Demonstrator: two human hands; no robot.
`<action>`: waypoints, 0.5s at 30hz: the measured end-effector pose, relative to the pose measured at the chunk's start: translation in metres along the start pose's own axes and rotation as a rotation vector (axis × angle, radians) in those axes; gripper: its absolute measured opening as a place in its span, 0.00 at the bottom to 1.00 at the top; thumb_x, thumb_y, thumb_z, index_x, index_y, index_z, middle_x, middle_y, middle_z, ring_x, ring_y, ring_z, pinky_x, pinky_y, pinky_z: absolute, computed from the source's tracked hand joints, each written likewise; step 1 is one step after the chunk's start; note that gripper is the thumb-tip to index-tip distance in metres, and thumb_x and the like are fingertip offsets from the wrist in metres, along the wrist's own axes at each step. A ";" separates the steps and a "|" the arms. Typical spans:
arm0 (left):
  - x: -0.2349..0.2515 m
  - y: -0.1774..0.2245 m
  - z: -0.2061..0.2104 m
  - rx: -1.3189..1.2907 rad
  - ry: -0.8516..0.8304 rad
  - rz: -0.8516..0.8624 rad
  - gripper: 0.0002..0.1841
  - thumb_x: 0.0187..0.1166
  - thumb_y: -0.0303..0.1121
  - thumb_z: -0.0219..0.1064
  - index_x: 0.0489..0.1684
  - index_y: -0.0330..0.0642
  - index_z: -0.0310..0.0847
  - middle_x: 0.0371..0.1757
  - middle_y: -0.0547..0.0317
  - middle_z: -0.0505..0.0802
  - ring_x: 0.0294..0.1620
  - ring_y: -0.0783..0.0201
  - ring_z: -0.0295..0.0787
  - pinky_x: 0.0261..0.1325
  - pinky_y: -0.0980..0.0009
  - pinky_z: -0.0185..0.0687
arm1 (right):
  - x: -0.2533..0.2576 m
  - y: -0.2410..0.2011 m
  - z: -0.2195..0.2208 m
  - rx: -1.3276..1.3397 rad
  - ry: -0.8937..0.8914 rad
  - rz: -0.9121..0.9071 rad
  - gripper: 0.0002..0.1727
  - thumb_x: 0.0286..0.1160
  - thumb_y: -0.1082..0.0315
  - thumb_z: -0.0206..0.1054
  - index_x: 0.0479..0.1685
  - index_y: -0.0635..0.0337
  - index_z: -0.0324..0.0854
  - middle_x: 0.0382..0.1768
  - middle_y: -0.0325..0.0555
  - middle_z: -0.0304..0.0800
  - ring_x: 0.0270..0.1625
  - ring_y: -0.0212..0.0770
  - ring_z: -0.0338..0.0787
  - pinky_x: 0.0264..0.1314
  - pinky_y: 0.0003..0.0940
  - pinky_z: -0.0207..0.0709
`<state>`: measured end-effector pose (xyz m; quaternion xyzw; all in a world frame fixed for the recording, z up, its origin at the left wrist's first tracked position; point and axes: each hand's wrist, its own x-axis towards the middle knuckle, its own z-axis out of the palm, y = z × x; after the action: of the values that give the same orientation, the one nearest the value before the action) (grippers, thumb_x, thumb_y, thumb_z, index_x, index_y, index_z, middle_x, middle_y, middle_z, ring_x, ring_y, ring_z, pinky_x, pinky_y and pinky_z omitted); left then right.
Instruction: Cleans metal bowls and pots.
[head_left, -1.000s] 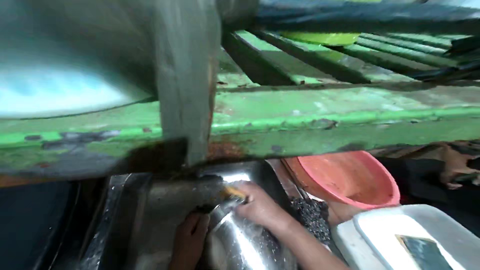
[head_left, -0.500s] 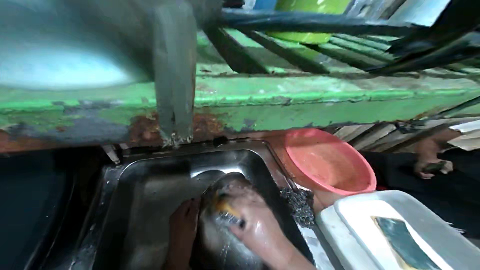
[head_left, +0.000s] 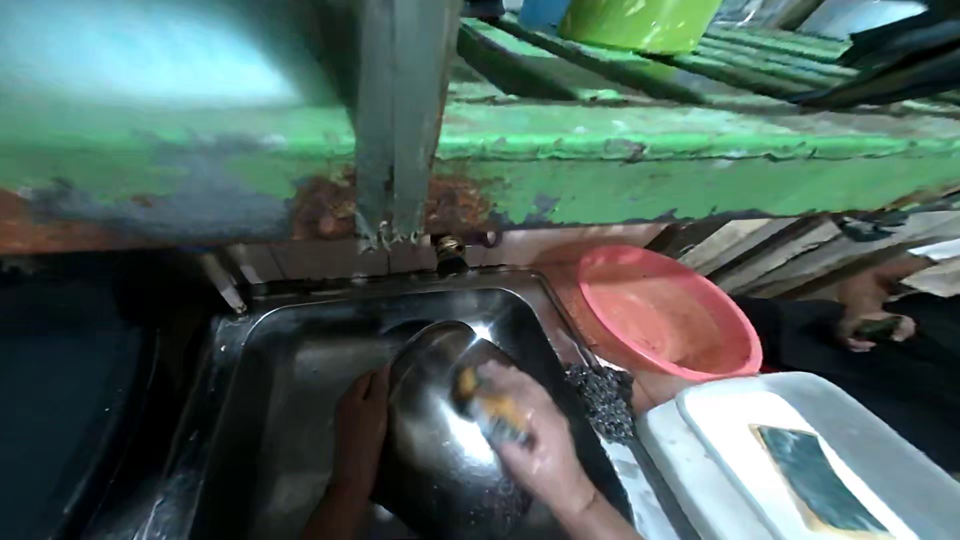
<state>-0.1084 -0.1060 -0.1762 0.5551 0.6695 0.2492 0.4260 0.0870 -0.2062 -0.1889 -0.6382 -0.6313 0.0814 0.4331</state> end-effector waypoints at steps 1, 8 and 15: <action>0.000 -0.006 -0.001 -0.002 0.024 -0.005 0.23 0.92 0.45 0.55 0.49 0.32 0.88 0.44 0.43 0.91 0.49 0.51 0.88 0.57 0.49 0.80 | 0.007 0.007 -0.002 0.123 0.079 0.292 0.24 0.68 0.62 0.71 0.59 0.72 0.86 0.59 0.56 0.93 0.67 0.42 0.90 0.74 0.41 0.80; 0.000 -0.010 -0.005 0.094 0.074 0.069 0.23 0.93 0.41 0.52 0.57 0.28 0.87 0.51 0.37 0.92 0.56 0.45 0.89 0.65 0.47 0.79 | -0.001 -0.006 0.016 -0.010 0.091 0.029 0.24 0.71 0.53 0.68 0.56 0.64 0.90 0.63 0.56 0.92 0.73 0.52 0.87 0.80 0.54 0.73; -0.003 -0.011 -0.007 -0.027 0.022 -0.052 0.25 0.93 0.46 0.54 0.46 0.30 0.87 0.42 0.41 0.90 0.48 0.50 0.86 0.57 0.49 0.79 | 0.042 0.011 -0.016 0.228 -0.051 0.721 0.22 0.75 0.64 0.72 0.65 0.64 0.82 0.54 0.53 0.90 0.58 0.41 0.89 0.63 0.44 0.82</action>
<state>-0.1201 -0.1107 -0.1802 0.5290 0.6850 0.2529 0.4324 0.1133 -0.1754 -0.1674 -0.7649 -0.3637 0.3140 0.4289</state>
